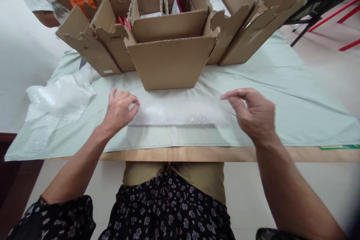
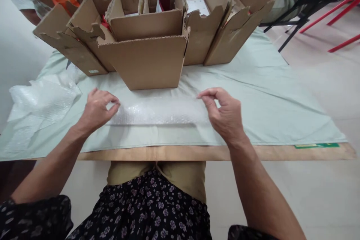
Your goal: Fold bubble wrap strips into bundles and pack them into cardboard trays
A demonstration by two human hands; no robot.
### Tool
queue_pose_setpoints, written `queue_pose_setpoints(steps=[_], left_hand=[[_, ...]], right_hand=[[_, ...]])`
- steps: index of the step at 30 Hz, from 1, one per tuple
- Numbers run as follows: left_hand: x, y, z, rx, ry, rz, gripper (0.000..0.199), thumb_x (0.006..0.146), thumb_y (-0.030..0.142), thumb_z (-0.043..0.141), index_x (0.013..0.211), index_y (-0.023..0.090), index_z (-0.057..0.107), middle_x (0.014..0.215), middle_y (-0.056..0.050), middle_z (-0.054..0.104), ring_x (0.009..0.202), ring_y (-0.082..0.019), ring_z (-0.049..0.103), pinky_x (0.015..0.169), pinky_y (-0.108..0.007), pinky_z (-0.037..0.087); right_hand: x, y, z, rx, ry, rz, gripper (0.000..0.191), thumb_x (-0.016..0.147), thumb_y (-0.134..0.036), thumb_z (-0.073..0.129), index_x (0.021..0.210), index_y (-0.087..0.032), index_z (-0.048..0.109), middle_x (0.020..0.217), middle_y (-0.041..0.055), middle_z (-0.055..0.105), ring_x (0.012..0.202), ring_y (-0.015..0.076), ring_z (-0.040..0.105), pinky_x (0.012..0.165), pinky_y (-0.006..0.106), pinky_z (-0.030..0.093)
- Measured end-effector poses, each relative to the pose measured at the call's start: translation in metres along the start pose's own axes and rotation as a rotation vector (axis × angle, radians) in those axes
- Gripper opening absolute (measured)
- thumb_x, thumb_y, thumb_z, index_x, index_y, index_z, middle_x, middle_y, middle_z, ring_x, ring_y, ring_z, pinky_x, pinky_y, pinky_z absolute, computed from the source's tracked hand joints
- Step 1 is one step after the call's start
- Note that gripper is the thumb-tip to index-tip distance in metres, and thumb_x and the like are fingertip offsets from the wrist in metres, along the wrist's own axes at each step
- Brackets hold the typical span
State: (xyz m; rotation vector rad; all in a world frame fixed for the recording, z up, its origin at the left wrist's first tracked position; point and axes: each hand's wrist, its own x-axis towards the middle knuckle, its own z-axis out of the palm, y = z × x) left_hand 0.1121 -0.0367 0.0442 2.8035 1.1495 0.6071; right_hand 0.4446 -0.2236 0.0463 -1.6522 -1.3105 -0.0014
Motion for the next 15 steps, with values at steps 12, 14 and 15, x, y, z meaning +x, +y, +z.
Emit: queue_pose_setpoints(steps=[12,14,15], left_hand=[[-0.077,0.023,-0.054,-0.076,-0.063,0.224,0.013,0.096,0.015,0.058,0.089,0.025,0.063,0.118,-0.004,0.079,0.117,-0.027,0.076,0.127,-0.065,0.034],[-0.09,0.018,-0.041,-0.114,-0.174,0.225,0.013,0.096,0.016,0.058,0.088,0.025,0.065,0.124,-0.005,0.078,0.124,-0.028,0.073,0.129,-0.064,0.031],[-0.095,0.017,-0.037,-0.134,-0.24,0.218,0.009,0.096,0.021,0.061,0.091,0.025,0.067,0.128,-0.005,0.077,0.128,-0.029,0.071,0.131,-0.064,0.029]], right_hand=[[-0.053,-0.012,-0.054,0.013,-0.313,-0.234,0.018,0.096,-0.013,0.065,0.104,-0.028,0.07,0.107,0.0037,0.08,0.103,0.0216,0.077,0.091,0.039,0.062],[-0.07,-0.002,-0.049,0.013,-0.39,-0.196,0.018,0.098,-0.016,0.063,0.107,-0.03,0.07,0.111,0.0033,0.08,0.107,0.0236,0.077,0.092,0.043,0.063],[-0.076,0.001,-0.046,0.019,-0.43,-0.17,0.017,0.098,-0.019,0.063,0.108,-0.031,0.071,0.114,0.0032,0.08,0.109,0.0251,0.077,0.093,0.045,0.063]])
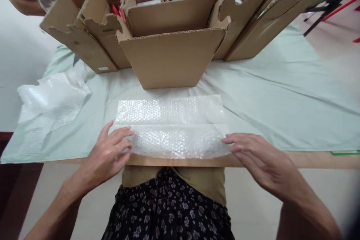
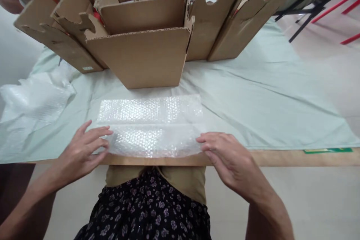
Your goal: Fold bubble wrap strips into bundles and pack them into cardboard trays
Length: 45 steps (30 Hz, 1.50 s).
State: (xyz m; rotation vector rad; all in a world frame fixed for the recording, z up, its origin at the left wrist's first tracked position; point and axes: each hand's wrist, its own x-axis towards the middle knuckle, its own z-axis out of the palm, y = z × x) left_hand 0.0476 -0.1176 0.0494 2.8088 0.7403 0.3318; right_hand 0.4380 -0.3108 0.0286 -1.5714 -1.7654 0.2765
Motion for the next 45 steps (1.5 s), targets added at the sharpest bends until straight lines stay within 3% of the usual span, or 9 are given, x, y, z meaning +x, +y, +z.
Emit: queue_pose_setpoints(steps=[3,6,12,17,22,27,31,38,45], left_hand=[[-0.009,-0.005,0.002,-0.091,-0.153,-0.038,0.028,0.091,0.044,0.075,0.114,0.027,0.072,0.142,-0.009,0.071,0.137,-0.033,0.065,0.131,-0.066,0.027],[-0.01,-0.018,-0.003,-0.176,-0.16,-0.084,0.043,0.094,0.054,0.07,0.129,0.029,0.07,0.141,-0.008,0.073,0.133,-0.032,0.067,0.128,-0.062,0.035],[0.01,-0.065,0.007,0.114,0.109,-0.609,0.041,0.096,0.054,0.054,0.104,0.02,0.076,0.104,-0.013,0.08,0.096,-0.032,0.074,0.092,-0.048,0.058],[0.032,-0.073,0.023,0.153,0.086,-0.818,0.04,0.085,0.06,0.06,0.084,0.022,0.07,0.089,-0.01,0.075,0.09,-0.031,0.07,0.085,-0.043,0.054],[0.043,-0.056,0.029,-0.007,0.094,-0.827,0.029,0.078,0.051,0.055,0.07,0.024,0.06,0.081,-0.006,0.07,0.08,-0.025,0.065,0.079,-0.038,0.05],[0.05,-0.044,0.025,-0.229,0.21,-0.82,0.03,0.076,0.055,0.057,0.071,0.025,0.06,0.067,0.001,0.062,0.065,-0.019,0.058,0.069,-0.032,0.047],[0.063,-0.043,0.026,-0.198,0.264,-0.765,0.03,0.078,0.054,0.057,0.071,0.025,0.06,0.068,0.0,0.065,0.066,-0.019,0.06,0.071,-0.033,0.047],[0.084,-0.054,0.055,0.062,0.267,-0.622,0.023,0.085,0.041,0.053,0.069,0.025,0.055,0.08,-0.009,0.071,0.084,-0.028,0.063,0.084,-0.042,0.049],[0.083,-0.058,0.065,0.15,0.252,-0.586,0.021,0.09,0.034,0.056,0.072,0.024,0.06,0.086,-0.01,0.072,0.09,-0.03,0.065,0.09,-0.047,0.051]], right_hand=[[-0.01,0.002,0.005,0.048,-0.119,0.07,0.021,0.097,-0.031,0.068,0.116,-0.034,0.074,0.122,0.0035,0.08,0.116,0.0305,0.075,0.094,0.052,0.063],[-0.01,0.008,-0.005,0.087,-0.139,0.14,0.025,0.097,-0.043,0.068,0.12,-0.036,0.076,0.119,0.0027,0.08,0.113,0.0301,0.076,0.092,0.049,0.064],[0.025,0.057,-0.002,-0.18,0.148,0.416,0.028,0.098,-0.051,0.063,0.098,-0.027,0.079,0.1,0.0078,0.08,0.096,0.0291,0.074,0.086,0.046,0.059],[0.058,0.073,0.048,-0.44,0.139,0.392,0.037,0.093,-0.055,0.062,0.097,-0.02,0.074,0.132,0.0165,0.072,0.123,0.0406,0.063,0.1,0.062,0.049],[0.059,0.051,0.065,-0.329,0.148,0.334,0.027,0.098,-0.042,0.055,0.086,-0.021,0.066,0.13,0.0144,0.073,0.121,0.0351,0.067,0.101,0.057,0.05],[0.058,0.037,0.04,-0.154,0.371,0.409,0.018,0.093,-0.039,0.064,0.102,-0.024,0.066,0.092,0.0046,0.075,0.082,0.0223,0.071,0.083,0.041,0.058],[0.071,0.048,0.025,-0.122,0.455,0.422,0.037,0.089,-0.038,0.069,0.123,-0.024,0.065,0.094,0.0028,0.073,0.075,0.0181,0.067,0.075,0.035,0.058],[0.086,0.095,0.039,-0.238,0.342,0.489,0.052,0.085,-0.033,0.064,0.136,-0.022,0.063,0.096,0.0046,0.075,0.065,0.0176,0.062,0.078,0.038,0.056],[0.084,0.096,0.048,-0.436,0.26,0.502,0.053,0.087,-0.034,0.06,0.139,-0.02,0.063,0.1,0.0084,0.077,0.079,0.0263,0.067,0.083,0.043,0.054]])
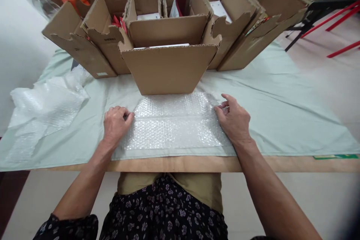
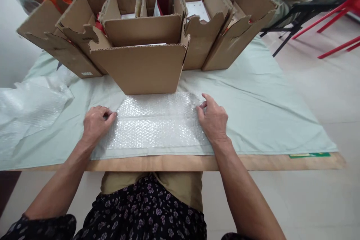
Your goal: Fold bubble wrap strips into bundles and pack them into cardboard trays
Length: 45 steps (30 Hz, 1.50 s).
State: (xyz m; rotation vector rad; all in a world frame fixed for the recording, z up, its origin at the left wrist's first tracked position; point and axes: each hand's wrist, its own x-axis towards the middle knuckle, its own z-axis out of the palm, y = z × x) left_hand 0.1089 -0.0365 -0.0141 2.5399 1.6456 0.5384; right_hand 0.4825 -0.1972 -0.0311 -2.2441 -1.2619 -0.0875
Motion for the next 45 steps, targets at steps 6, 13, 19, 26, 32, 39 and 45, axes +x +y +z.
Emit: queue_pose_setpoints(steps=[6,13,19,26,32,39,45], left_hand=[[0.001,-0.005,-0.016,-0.034,-0.011,-0.023,0.023,0.088,0.037,0.063,0.103,0.02,0.069,0.105,-0.013,0.075,0.102,-0.034,0.069,0.095,-0.051,0.054],[0.003,0.041,-0.02,-0.131,0.134,0.323,0.048,0.1,0.031,0.053,0.143,0.011,0.057,0.151,-0.021,0.061,0.144,-0.035,0.055,0.121,-0.056,0.045],[0.014,0.091,0.03,-0.112,-0.164,0.478,0.054,0.1,0.021,0.042,0.152,0.006,0.051,0.163,-0.021,0.052,0.158,-0.032,0.043,0.131,-0.054,0.035],[0.002,0.075,0.035,0.027,-0.279,0.439,0.071,0.108,0.052,0.036,0.162,0.006,0.041,0.174,-0.02,0.035,0.165,-0.035,0.028,0.136,-0.054,0.02],[-0.001,0.059,0.026,0.059,-0.326,0.389,0.077,0.106,0.058,0.04,0.165,0.009,0.035,0.177,-0.021,0.029,0.166,-0.036,0.023,0.135,-0.055,0.017],[-0.011,0.019,0.013,0.085,-0.289,0.281,0.076,0.106,0.056,0.038,0.164,0.007,0.034,0.176,-0.024,0.027,0.166,-0.037,0.023,0.134,-0.058,0.017],[-0.019,0.006,0.009,0.084,-0.26,0.239,0.073,0.106,0.055,0.037,0.162,0.009,0.037,0.175,-0.025,0.029,0.165,-0.037,0.026,0.132,-0.06,0.019]], right_hand=[[0.0,0.009,-0.018,-0.052,0.064,-0.017,0.056,0.09,-0.039,0.06,0.141,-0.018,0.059,0.119,0.0153,0.074,0.09,0.0288,0.069,0.091,0.05,0.053],[-0.006,-0.064,-0.03,0.018,0.033,-0.396,0.069,0.099,-0.041,0.056,0.161,-0.017,0.041,0.165,0.019,0.048,0.151,0.0371,0.046,0.12,0.06,0.039],[-0.004,-0.137,0.034,0.039,-0.372,-0.496,0.066,0.099,-0.029,0.045,0.161,-0.007,0.042,0.167,0.0203,0.045,0.154,0.0353,0.043,0.124,0.055,0.039],[-0.011,-0.114,0.051,-0.111,-0.368,-0.501,0.066,0.108,-0.048,0.035,0.16,-0.008,0.046,0.17,0.0195,0.042,0.159,0.036,0.037,0.129,0.055,0.03],[-0.005,-0.084,0.038,-0.209,-0.364,-0.442,0.074,0.107,-0.06,0.034,0.163,-0.013,0.043,0.172,0.0163,0.039,0.161,0.0349,0.034,0.131,0.054,0.028],[-0.008,-0.037,0.019,-0.246,-0.263,-0.301,0.069,0.107,-0.055,0.036,0.16,-0.013,0.045,0.17,0.0188,0.042,0.158,0.0361,0.039,0.127,0.059,0.033],[-0.012,-0.013,0.005,-0.271,-0.222,-0.26,0.065,0.107,-0.053,0.035,0.156,-0.012,0.049,0.167,0.0218,0.045,0.155,0.0369,0.042,0.122,0.059,0.037]])
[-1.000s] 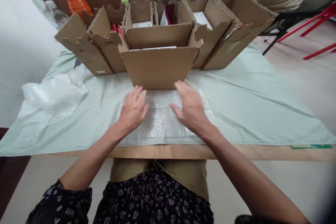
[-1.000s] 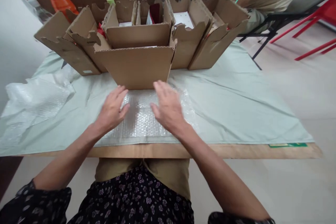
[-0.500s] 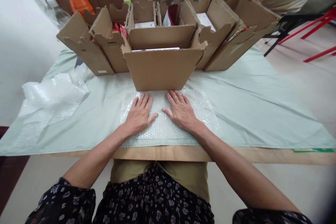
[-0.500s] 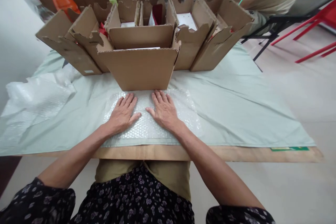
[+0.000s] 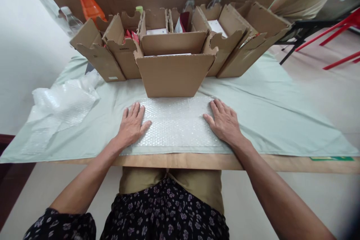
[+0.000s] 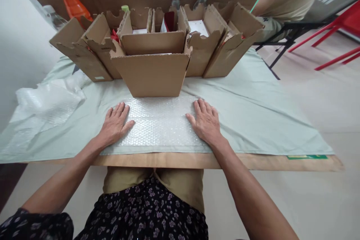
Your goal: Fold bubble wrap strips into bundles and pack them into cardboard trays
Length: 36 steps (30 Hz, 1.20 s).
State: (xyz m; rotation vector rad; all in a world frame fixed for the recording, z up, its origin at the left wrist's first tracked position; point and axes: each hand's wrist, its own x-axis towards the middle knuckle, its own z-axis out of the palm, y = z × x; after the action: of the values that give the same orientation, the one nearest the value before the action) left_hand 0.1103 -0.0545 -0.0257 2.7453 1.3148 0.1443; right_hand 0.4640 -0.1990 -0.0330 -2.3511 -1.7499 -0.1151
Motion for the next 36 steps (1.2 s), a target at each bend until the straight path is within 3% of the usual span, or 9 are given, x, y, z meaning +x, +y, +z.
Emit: queue_pose_setpoints(steps=[7,12,18,22,24,28,32,34,36], left_hand=[[-0.006,-0.001,-0.004,0.013,0.007,-0.023,0.067,0.106,0.053,0.039,0.161,0.014,0.041,0.173,-0.024,0.035,0.163,-0.038,0.031,0.13,-0.064,0.023],[-0.028,0.006,-0.025,0.079,0.001,-0.068,0.062,0.106,0.049,0.042,0.155,0.012,0.048,0.172,-0.028,0.036,0.162,-0.043,0.032,0.127,-0.072,0.023],[-0.033,0.038,-0.037,-0.028,0.06,0.131,0.059,0.107,0.049,0.049,0.159,0.022,0.045,0.177,-0.018,0.029,0.166,-0.037,0.025,0.133,-0.063,0.018],[-0.008,0.067,-0.022,-0.108,0.027,0.215,0.059,0.109,0.053,0.045,0.161,0.026,0.042,0.18,-0.013,0.025,0.167,-0.033,0.02,0.133,-0.06,0.019],[0.002,0.076,-0.013,-0.114,-0.039,0.264,0.059,0.109,0.054,0.043,0.161,0.026,0.043,0.179,-0.013,0.028,0.167,-0.033,0.021,0.134,-0.06,0.019],[0.0,0.06,-0.007,-0.088,-0.147,0.263,0.059,0.108,0.051,0.046,0.161,0.024,0.045,0.176,-0.011,0.034,0.166,-0.033,0.025,0.135,-0.058,0.017],[-0.022,0.024,-0.01,-0.093,-0.08,0.15,0.057,0.108,0.047,0.047,0.159,0.024,0.047,0.176,-0.011,0.036,0.166,-0.031,0.026,0.135,-0.054,0.018],[-0.029,0.015,-0.009,-0.096,-0.04,0.126,0.055,0.108,0.046,0.047,0.157,0.023,0.049,0.174,-0.011,0.038,0.165,-0.031,0.028,0.135,-0.054,0.017],[-0.031,0.013,-0.008,-0.1,-0.015,0.117,0.053,0.107,0.045,0.047,0.155,0.023,0.051,0.173,-0.012,0.041,0.164,-0.032,0.03,0.135,-0.055,0.017]], right_hand=[[-0.013,0.018,-0.005,-0.037,0.046,0.005,0.057,0.107,-0.048,0.04,0.152,-0.016,0.054,0.162,0.0192,0.052,0.151,0.0361,0.048,0.119,0.057,0.041],[-0.038,0.016,-0.023,-0.03,0.099,0.029,0.05,0.107,-0.046,0.042,0.138,-0.013,0.064,0.158,0.0245,0.055,0.153,0.0418,0.045,0.118,0.063,0.04],[-0.051,-0.034,-0.052,0.16,0.086,-0.233,0.054,0.109,-0.053,0.038,0.147,-0.021,0.06,0.166,0.0138,0.048,0.159,0.0343,0.038,0.123,0.055,0.037],[-0.026,-0.08,-0.046,0.166,-0.075,-0.333,0.063,0.11,-0.054,0.035,0.158,-0.016,0.051,0.173,0.0148,0.038,0.162,0.0329,0.032,0.125,0.053,0.037],[-0.014,-0.088,-0.036,0.153,-0.18,-0.375,0.061,0.11,-0.051,0.036,0.158,-0.016,0.052,0.172,0.0145,0.039,0.16,0.0331,0.036,0.124,0.053,0.038],[-0.018,-0.056,-0.022,0.161,-0.216,-0.326,0.054,0.109,-0.042,0.04,0.154,-0.016,0.057,0.167,0.0137,0.048,0.157,0.033,0.043,0.123,0.054,0.039],[-0.051,-0.003,-0.032,0.203,-0.096,-0.259,0.052,0.107,-0.05,0.045,0.142,-0.019,0.066,0.156,0.0139,0.061,0.15,0.0356,0.052,0.118,0.057,0.043],[-0.066,0.003,-0.042,0.231,-0.072,-0.332,0.05,0.105,-0.053,0.05,0.138,-0.02,0.069,0.15,0.0137,0.066,0.145,0.0363,0.056,0.114,0.057,0.046],[-0.075,-0.009,-0.047,0.255,-0.081,-0.439,0.048,0.105,-0.05,0.054,0.137,-0.019,0.069,0.149,0.0141,0.066,0.143,0.0353,0.058,0.112,0.055,0.048]])
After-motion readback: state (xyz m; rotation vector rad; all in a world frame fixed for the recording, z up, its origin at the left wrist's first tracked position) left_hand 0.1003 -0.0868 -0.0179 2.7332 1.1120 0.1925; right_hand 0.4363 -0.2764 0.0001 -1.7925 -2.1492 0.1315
